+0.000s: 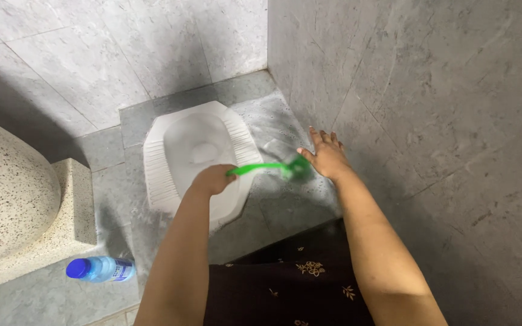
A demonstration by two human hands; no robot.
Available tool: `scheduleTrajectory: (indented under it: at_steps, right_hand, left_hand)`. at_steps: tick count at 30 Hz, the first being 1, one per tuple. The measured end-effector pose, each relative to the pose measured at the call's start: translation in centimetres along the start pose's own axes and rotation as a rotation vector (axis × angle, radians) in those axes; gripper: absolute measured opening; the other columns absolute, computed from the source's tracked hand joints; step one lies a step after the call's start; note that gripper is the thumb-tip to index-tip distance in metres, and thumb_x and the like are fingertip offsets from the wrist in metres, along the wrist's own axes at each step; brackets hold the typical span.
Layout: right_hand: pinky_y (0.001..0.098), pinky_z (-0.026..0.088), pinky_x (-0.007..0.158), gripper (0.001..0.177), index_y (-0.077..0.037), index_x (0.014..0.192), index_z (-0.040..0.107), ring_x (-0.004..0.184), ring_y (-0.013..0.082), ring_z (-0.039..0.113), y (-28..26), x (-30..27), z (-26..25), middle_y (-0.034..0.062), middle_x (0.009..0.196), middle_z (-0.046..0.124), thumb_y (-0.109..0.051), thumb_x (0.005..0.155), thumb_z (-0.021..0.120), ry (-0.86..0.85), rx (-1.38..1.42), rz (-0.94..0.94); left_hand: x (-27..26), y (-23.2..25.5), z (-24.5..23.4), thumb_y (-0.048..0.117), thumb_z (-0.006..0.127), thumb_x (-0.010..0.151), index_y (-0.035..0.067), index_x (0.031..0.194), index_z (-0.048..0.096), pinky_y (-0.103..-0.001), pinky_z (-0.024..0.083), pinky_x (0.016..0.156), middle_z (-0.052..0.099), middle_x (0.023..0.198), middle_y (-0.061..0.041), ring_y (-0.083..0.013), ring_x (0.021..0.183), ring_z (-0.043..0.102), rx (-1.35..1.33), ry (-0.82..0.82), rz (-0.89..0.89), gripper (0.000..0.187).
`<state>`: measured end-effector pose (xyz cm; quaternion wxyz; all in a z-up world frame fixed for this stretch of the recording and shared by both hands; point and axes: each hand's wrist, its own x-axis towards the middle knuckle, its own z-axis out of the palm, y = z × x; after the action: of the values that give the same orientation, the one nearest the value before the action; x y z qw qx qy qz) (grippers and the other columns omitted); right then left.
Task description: Scrubbing a squat toilet with a green brush and soapy water.
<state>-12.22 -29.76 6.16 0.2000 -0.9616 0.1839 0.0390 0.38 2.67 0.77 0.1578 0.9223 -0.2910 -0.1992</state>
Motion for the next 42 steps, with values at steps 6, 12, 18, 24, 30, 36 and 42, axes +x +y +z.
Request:
scheduleTrajectory:
  at_steps: [6,12,18,24,30,36,42]
  right_hand:
    - [0.0587,0.016,0.125,0.09,-0.022,0.164,0.02,0.156,0.0438,0.012,1.8,-0.8,-0.5,0.017,0.168,0.023,-0.068,0.094,0.051,0.062,0.01,0.0]
    - [0.0582,0.016,0.125,0.09,-0.023,0.164,0.02,0.156,0.0434,0.012,-0.1,-0.4,-0.1,0.015,0.168,0.024,-0.071,0.093,0.048,0.048,0.012,-0.029]
    - [0.0571,0.016,0.125,0.09,-0.026,0.164,0.018,0.156,0.0402,0.011,-2.2,-0.8,-0.8,0.0147,0.168,0.022,-0.073,0.092,0.046,0.02,-0.011,-0.013]
    - [0.0572,0.016,0.125,0.087,-0.024,0.164,0.021,0.156,0.0405,0.012,-3.4,-0.4,0.3,0.0155,0.169,0.023,-0.069,0.094,0.048,0.034,0.026,-0.085]
    - [0.0582,0.015,0.124,0.088,-0.023,0.164,0.02,0.156,0.0416,0.01,-4.3,0.0,0.8,0.0156,0.168,0.023,-0.068,0.094,0.05,-0.021,0.015,-0.086]
    - [0.0577,0.013,0.125,0.087,-0.022,0.163,0.02,0.158,0.0381,0.008,-6.3,0.7,1.7,0.0144,0.17,0.019,-0.067,0.095,0.05,-0.032,0.063,-0.119]
    - [0.0571,0.013,0.126,0.087,-0.023,0.165,0.018,0.158,0.0376,0.006,-7.7,1.1,2.4,0.0138,0.171,0.017,-0.064,0.095,0.051,-0.063,0.06,-0.136]
  left_hand:
    - [0.1,0.3,-0.5,0.039,0.057,0.102,0.02,0.136,0.065,-0.051,0.053,0.095,0.074,0.119,-0.014,-0.0349,0.113,0.068,-0.003,0.168,-0.158,0.039]
    - [-2.8,3.4,-2.6,0.044,0.056,0.099,0.024,0.132,0.065,-0.05,0.052,0.094,0.074,0.114,-0.009,-0.0314,0.109,0.068,-0.031,-0.027,-0.138,0.04]
    - [-2.8,-1.8,-1.8,0.036,0.059,0.1,0.015,0.134,0.067,-0.049,0.052,0.098,0.073,0.122,-0.014,-0.0348,0.117,0.066,-0.016,0.21,-0.207,0.04]
    - [-5.6,0.9,-4.3,0.04,0.059,0.097,0.019,0.14,0.058,-0.046,0.049,0.102,0.073,0.121,-0.013,-0.0311,0.118,0.065,-0.206,-0.215,-0.123,0.048]
    - [-4.3,-7.1,-1.7,0.034,0.058,0.101,0.014,0.145,0.055,-0.049,0.049,0.103,0.069,0.127,-0.02,-0.0382,0.12,0.063,-0.079,0.147,-0.157,0.048]
    - [-5.5,-5.0,-2.3,0.034,0.059,0.098,0.014,0.136,0.057,-0.047,0.047,0.099,0.069,0.122,-0.017,-0.034,0.116,0.063,-0.144,-0.101,-0.148,0.042]
    - [-4.5,-1.3,-0.4,0.031,0.068,0.09,0.007,0.123,0.068,-0.047,0.054,0.093,0.072,0.114,-0.015,-0.0329,0.106,0.068,0.051,-0.113,-0.203,0.041]
